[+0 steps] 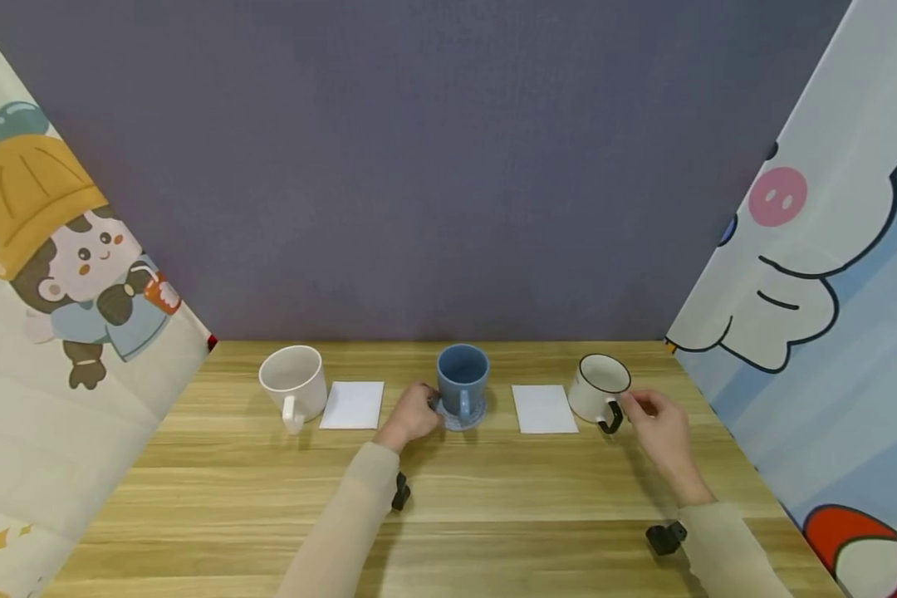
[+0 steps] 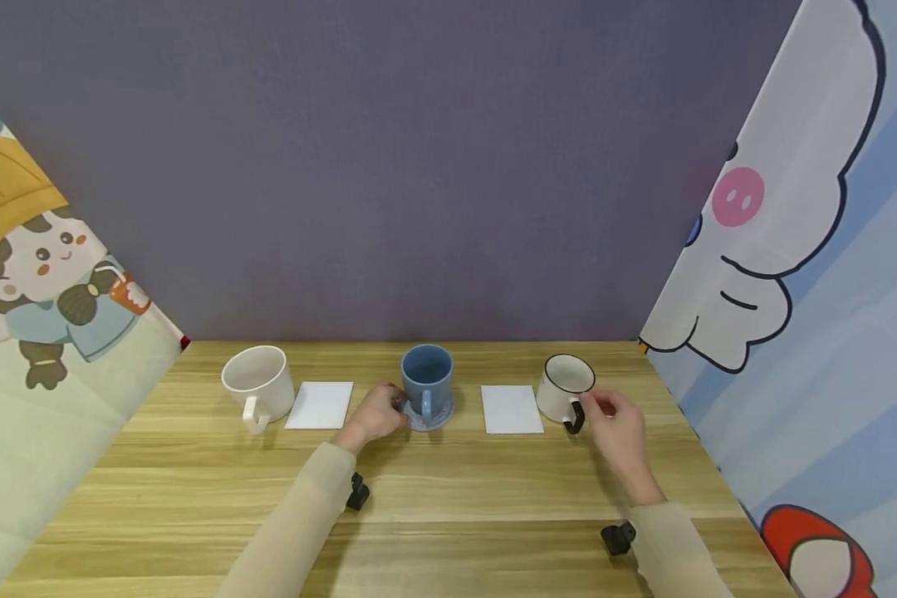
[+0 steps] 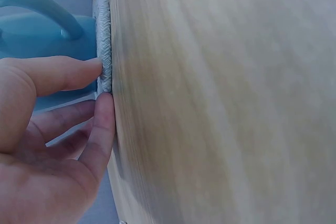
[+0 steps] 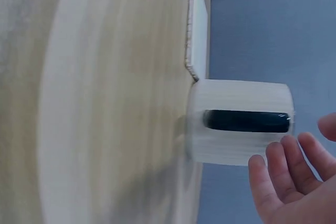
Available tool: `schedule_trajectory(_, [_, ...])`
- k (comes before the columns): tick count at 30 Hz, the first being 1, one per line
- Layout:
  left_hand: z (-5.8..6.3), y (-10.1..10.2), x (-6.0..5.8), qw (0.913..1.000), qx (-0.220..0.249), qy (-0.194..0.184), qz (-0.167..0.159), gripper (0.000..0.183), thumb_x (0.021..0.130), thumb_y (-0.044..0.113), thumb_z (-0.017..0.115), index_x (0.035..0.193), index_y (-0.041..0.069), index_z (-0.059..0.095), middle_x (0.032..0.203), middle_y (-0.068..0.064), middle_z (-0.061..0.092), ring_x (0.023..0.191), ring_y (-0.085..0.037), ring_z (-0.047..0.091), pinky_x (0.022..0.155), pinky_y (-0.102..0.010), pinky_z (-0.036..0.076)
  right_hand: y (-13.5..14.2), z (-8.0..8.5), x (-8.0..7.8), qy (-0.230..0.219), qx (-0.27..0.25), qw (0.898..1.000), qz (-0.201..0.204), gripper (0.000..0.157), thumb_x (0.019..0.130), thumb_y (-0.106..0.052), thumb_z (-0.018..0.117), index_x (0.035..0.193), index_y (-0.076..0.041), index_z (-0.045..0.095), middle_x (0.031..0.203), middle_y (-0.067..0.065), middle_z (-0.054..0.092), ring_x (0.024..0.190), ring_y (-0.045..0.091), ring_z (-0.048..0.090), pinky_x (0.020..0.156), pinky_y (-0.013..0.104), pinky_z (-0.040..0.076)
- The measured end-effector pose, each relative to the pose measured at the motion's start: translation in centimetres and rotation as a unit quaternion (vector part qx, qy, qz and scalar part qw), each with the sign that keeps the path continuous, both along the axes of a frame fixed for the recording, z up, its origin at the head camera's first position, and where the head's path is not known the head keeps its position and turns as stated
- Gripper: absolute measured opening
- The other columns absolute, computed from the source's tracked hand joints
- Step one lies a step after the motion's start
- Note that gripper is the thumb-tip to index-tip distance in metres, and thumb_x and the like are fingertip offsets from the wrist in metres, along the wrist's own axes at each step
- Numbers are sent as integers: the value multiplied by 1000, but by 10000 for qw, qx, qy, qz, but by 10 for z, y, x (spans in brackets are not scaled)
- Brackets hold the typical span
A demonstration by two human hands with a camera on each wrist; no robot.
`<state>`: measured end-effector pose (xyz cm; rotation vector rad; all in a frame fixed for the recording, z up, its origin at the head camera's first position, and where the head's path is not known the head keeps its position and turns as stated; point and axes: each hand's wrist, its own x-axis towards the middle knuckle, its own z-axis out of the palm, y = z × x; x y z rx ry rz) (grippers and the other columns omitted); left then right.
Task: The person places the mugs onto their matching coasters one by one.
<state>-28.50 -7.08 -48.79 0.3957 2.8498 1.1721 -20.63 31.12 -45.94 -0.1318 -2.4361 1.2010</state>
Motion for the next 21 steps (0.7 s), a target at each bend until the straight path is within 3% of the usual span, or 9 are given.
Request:
schedule_trajectory(7, [0, 0, 2, 10000, -26, 47, -39, 36, 70, -4, 75, 105, -12, 73, 114, -22, 64, 106, -35, 60, 95, -49, 51, 2, -14, -5, -462, -357, 9982, -148, 41, 103, -32, 59, 115, 6, 69, 104, 20, 70, 78, 11, 64, 66, 16, 50])
schedule_trajectory(14, [-1, -1, 1, 9999, -36, 117, -34, 34, 70, -5, 77, 103, -11, 73, 114, -23, 64, 107, -37, 60, 95, -50, 51, -1, -23, -8, -742, -1016, 9920, -111, 45, 103, -33, 60, 115, 9, 67, 113, 20, 67, 79, 7, 64, 71, 23, 56])
schedule_trajectory(21, [-2, 0, 1, 10000, -72, 68, 1, 32, 72, -4, 77, 103, -10, 73, 115, -21, 64, 108, -36, 60, 97, -50, 50, -4, -28, -10, -885, -1683, 9817, 107, 47, 104, -37, 57, 108, 9, 66, 95, 9, 69, 86, 9, 60, 73, 24, 53])
